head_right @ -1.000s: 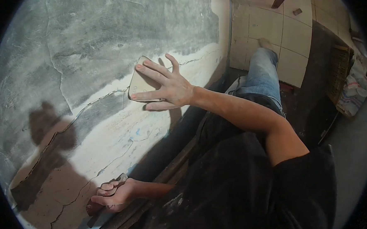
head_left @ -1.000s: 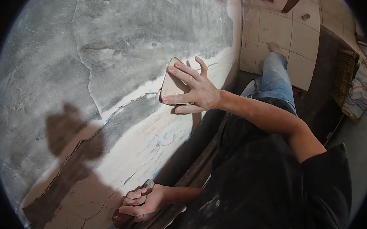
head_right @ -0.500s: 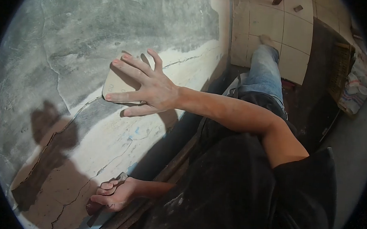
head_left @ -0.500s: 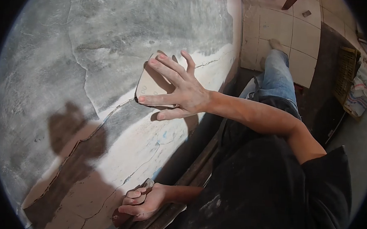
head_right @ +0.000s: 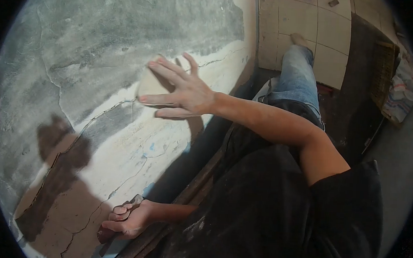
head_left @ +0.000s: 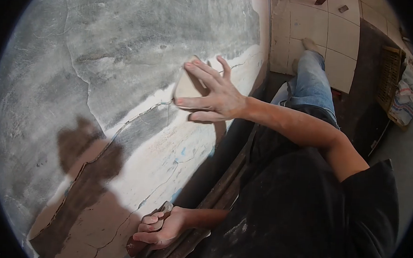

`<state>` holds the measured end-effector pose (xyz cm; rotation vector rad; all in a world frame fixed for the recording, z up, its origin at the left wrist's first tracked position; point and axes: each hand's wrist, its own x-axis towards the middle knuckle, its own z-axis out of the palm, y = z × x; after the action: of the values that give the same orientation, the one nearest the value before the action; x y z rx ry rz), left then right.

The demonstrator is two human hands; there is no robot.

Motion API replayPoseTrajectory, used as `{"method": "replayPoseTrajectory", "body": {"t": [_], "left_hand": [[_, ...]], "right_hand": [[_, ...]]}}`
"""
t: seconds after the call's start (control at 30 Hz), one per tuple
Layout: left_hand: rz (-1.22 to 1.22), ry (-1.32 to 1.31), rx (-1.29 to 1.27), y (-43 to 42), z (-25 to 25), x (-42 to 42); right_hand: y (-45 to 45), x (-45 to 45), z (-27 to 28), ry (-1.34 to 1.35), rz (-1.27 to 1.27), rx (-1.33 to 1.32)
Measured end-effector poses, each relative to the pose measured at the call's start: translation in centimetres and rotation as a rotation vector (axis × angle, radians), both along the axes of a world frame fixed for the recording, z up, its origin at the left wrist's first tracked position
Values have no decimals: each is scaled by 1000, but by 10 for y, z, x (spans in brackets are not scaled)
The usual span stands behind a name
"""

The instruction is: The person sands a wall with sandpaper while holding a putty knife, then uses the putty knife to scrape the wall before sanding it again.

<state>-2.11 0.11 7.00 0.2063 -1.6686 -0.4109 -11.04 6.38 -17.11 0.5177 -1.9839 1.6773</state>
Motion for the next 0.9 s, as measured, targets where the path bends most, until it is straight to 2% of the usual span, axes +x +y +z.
{"method": "replayPoseTrajectory", "body": {"t": [0.13,0.23,0.4,0.63,0.77,0.8,0.9], "left_hand": [[22,13,19,0,0,0],[49,17,-4,-1,-1,-1],[15,15,14,-2,-1,0],[81,18,17,-3,0,1],[90,26,22,2,0,-3],[88,33,21,-1,0,-1],[82,7,-1,2,-3,-3]], "right_hand": [[4,-3,28,-30,-6,-58],[-2,-19,57,68,-53,-120],[3,6,-25,11,41,4],[-2,3,19,-19,-56,-6],[-2,11,-33,10,-44,114],[-12,12,-32,36,-114,25],[-5,15,22,-111,-11,-55]]}}
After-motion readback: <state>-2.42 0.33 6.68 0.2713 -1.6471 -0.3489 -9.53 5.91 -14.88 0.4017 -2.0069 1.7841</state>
